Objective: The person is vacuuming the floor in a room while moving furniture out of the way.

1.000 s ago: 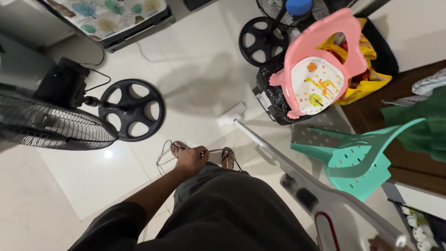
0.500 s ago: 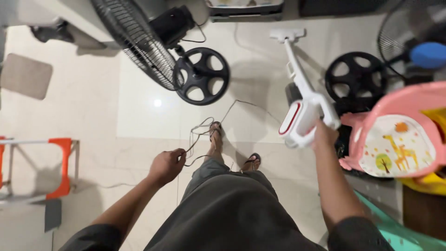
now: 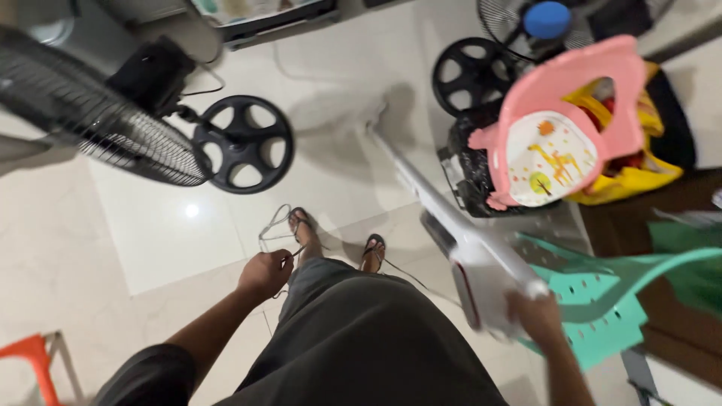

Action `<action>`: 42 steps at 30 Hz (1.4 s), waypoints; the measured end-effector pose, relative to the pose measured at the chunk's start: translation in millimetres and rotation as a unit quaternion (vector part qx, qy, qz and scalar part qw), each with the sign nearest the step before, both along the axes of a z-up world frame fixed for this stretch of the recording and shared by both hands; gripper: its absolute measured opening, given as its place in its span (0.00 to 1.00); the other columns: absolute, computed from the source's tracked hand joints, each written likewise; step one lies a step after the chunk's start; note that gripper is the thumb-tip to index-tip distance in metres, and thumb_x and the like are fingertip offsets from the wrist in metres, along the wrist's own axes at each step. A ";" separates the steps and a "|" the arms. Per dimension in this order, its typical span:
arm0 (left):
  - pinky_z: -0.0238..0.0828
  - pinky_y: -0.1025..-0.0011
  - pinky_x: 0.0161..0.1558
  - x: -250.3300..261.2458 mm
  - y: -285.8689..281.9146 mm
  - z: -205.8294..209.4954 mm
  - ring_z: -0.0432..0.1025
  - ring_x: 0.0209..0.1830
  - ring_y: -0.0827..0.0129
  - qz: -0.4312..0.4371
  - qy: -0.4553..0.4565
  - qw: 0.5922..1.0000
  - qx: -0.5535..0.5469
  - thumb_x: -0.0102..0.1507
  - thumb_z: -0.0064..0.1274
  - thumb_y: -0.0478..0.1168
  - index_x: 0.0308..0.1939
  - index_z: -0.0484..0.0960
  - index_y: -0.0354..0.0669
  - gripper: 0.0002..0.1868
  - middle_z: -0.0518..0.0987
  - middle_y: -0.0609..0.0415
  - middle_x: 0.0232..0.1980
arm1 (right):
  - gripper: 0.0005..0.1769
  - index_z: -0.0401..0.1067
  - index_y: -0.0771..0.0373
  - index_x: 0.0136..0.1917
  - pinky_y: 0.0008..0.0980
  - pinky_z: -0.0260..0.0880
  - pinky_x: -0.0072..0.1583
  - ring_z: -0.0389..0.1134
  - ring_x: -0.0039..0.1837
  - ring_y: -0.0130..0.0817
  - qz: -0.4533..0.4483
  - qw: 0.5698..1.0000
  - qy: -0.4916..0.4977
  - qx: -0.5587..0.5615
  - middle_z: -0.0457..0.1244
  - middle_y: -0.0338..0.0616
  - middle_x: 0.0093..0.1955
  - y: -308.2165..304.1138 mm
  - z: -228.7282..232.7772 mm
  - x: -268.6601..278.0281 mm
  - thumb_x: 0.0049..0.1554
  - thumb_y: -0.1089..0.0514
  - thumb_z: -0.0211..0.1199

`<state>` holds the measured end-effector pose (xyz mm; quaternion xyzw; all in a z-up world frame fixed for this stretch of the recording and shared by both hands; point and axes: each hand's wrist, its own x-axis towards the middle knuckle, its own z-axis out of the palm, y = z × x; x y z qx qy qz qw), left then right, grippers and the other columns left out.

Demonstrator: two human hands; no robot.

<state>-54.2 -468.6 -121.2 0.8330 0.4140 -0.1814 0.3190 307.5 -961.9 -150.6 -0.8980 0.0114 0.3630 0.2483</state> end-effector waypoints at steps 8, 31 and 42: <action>0.75 0.55 0.40 67.0 32.7 5.9 0.79 0.32 0.51 -0.078 -0.017 0.995 -0.066 0.65 0.48 0.48 0.44 0.83 0.49 0.13 0.83 0.45 0.31 | 0.08 0.80 0.59 0.42 0.37 0.70 0.48 0.72 0.41 0.39 0.037 0.999 0.009 -0.030 0.68 0.45 0.37 -241.6 42.5 0.5 0.56 0.53 0.64; 0.73 0.52 0.37 -32.3 129.0 38.4 0.76 0.31 0.44 -0.041 -0.190 0.980 -0.047 0.63 0.53 0.45 0.41 0.84 0.47 0.09 0.82 0.43 0.31 | 0.10 0.71 0.75 0.42 0.38 0.66 0.32 0.67 0.28 0.38 -0.075 0.969 -0.022 0.234 0.65 0.50 0.30 538.1 -40.7 -45.1 0.49 0.64 0.64; 0.72 0.56 0.41 55.6 142.7 -4.0 0.78 0.37 0.53 -0.367 -0.203 0.852 -0.314 0.63 0.50 0.46 0.43 0.88 0.50 0.13 0.84 0.48 0.36 | 0.12 0.76 0.72 0.34 0.38 0.68 0.37 0.68 0.32 0.35 -0.151 0.988 -0.010 0.008 0.69 0.49 0.29 201.4 64.6 -237.9 0.51 0.59 0.69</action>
